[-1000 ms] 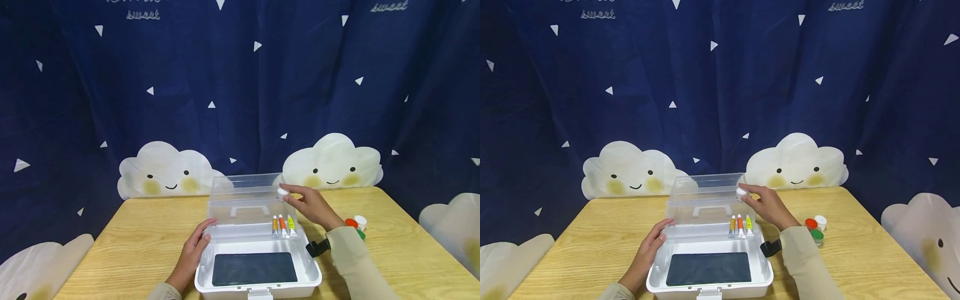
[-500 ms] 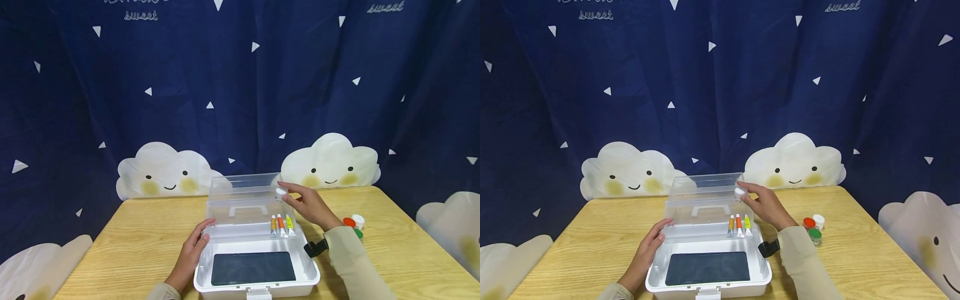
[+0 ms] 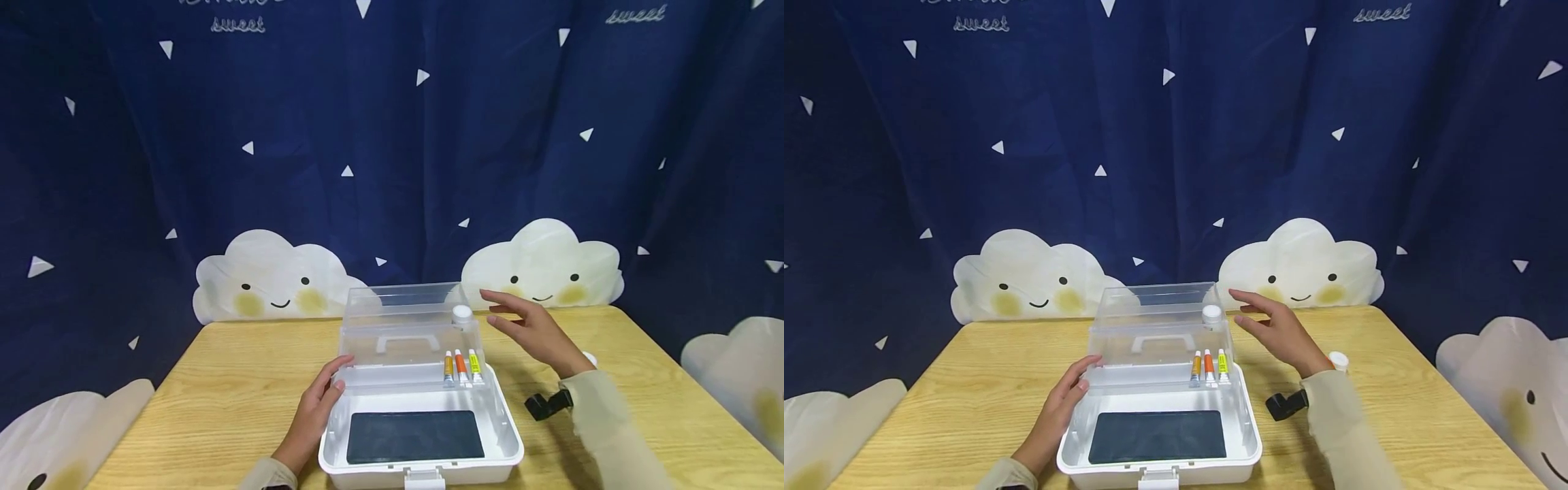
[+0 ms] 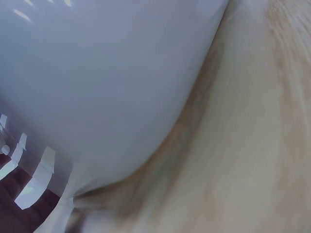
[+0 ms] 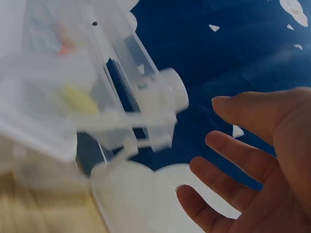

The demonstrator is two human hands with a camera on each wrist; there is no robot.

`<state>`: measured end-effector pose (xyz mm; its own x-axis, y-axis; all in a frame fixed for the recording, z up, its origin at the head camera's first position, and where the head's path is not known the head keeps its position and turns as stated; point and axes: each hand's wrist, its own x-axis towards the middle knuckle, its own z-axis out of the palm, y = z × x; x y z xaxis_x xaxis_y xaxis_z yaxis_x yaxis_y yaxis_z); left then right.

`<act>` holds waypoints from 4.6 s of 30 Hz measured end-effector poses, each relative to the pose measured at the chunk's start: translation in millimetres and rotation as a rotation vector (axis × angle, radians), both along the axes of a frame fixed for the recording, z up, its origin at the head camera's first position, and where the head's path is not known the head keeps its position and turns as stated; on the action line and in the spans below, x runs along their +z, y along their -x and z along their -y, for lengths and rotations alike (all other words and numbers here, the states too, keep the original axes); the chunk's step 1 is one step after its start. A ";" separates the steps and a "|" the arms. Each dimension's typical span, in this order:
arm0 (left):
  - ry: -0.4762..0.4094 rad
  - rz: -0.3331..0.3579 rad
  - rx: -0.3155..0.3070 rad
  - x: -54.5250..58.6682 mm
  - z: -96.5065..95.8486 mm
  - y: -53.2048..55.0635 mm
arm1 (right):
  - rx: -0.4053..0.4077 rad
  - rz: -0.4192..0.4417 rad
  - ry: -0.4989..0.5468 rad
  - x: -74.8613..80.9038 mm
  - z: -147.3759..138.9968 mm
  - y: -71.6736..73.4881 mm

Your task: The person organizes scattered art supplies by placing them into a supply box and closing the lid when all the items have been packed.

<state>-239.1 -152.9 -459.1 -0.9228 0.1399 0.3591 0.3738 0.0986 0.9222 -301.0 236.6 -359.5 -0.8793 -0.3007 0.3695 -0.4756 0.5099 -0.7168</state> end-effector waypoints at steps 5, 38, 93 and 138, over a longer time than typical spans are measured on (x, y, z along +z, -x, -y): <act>0.007 0.013 -0.008 2.0 0.2 -0.2 | -0.064 0.057 -0.019 -3.7 -23.0 -7.0; -0.008 0.008 -0.020 0.8 -0.3 0.9 | -0.163 0.194 -0.085 -35.3 -138.7 -16.9; 0.014 -0.024 -0.014 -0.8 1.0 1.7 | -0.268 0.464 -0.078 -76.1 -161.4 -6.6; -0.004 -0.003 -0.021 1.4 -0.1 0.5 | -0.305 0.121 0.060 -14.1 -98.0 -21.2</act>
